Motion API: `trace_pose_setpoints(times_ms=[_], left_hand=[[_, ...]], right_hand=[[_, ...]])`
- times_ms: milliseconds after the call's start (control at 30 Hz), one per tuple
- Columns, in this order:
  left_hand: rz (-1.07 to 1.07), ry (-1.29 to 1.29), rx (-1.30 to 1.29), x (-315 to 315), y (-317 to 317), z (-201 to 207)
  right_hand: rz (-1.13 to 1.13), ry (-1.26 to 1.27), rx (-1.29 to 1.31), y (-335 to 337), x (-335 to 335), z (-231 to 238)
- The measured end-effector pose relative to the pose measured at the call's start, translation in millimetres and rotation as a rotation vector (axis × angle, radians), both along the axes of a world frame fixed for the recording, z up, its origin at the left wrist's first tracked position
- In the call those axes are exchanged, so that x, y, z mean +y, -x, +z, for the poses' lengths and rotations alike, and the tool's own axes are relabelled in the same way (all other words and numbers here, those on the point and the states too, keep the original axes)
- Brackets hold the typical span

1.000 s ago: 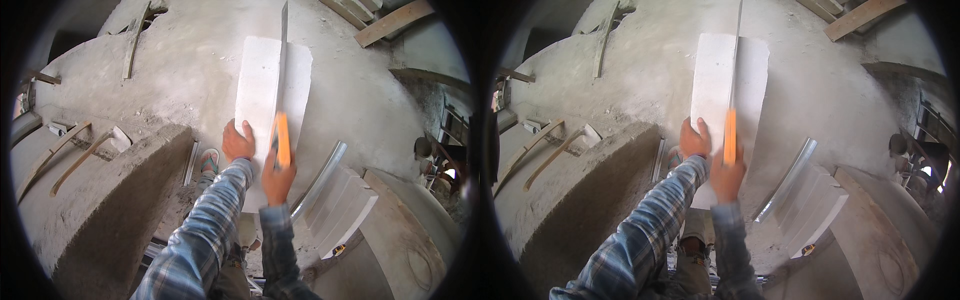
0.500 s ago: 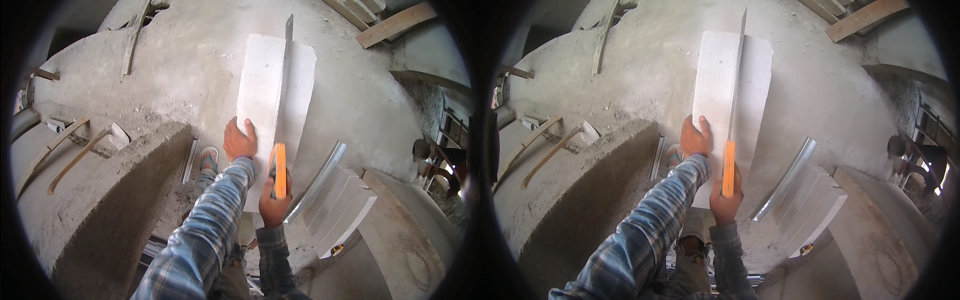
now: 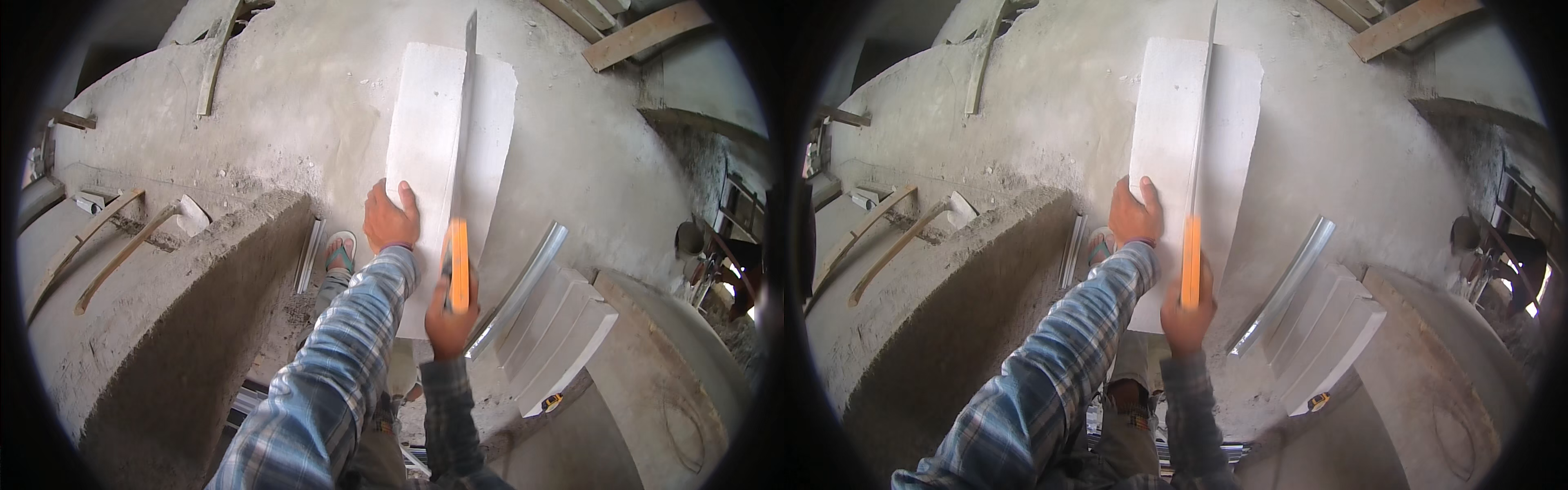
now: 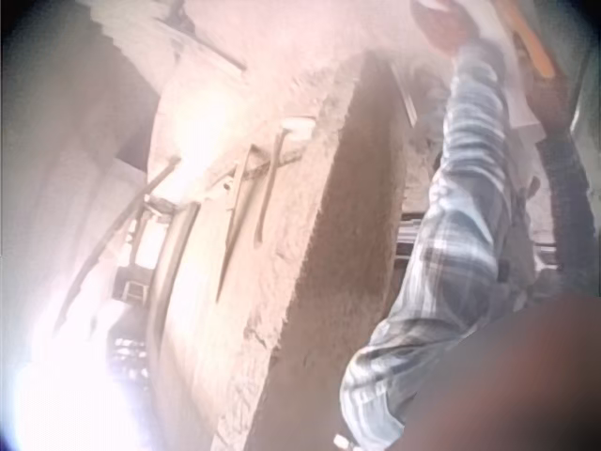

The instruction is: The person measures a white plasterboard sheet with a tape measure, marks it, and then uses a hand saw to cut the sheet into smaller pieces. The cut pieces are stacked on the floor.

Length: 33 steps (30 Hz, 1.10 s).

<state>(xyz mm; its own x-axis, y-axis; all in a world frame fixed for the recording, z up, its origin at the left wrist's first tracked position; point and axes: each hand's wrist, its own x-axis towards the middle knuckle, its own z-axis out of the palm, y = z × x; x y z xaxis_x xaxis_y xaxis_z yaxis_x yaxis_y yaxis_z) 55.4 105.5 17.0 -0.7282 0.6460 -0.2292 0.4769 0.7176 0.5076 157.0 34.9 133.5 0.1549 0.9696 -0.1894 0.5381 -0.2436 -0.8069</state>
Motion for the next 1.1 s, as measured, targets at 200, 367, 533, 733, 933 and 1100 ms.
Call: trace_pose_setpoints(times_ms=[200,367,533,733,933,1100], left_hand=[[-0.003,0.023,-0.038,0,-1,-3],[0.009,0.014,-0.008,3,1,1],[-0.006,0.013,-0.053,7,-3,0],[0.017,-0.009,0.011,5,5,-3],[-0.008,0.006,0.027,4,-1,-3],[0.017,0.027,-0.017,-2,2,-2]], right_hand=[[0.000,0.153,0.049,22,93,3],[-0.128,-0.036,0.085,6,-14,10],[0.029,0.055,0.020,15,107,-14],[0.044,-0.010,0.006,6,7,7],[0.019,0.016,-0.019,17,80,-12],[-0.029,0.201,-0.093,22,64,1]])
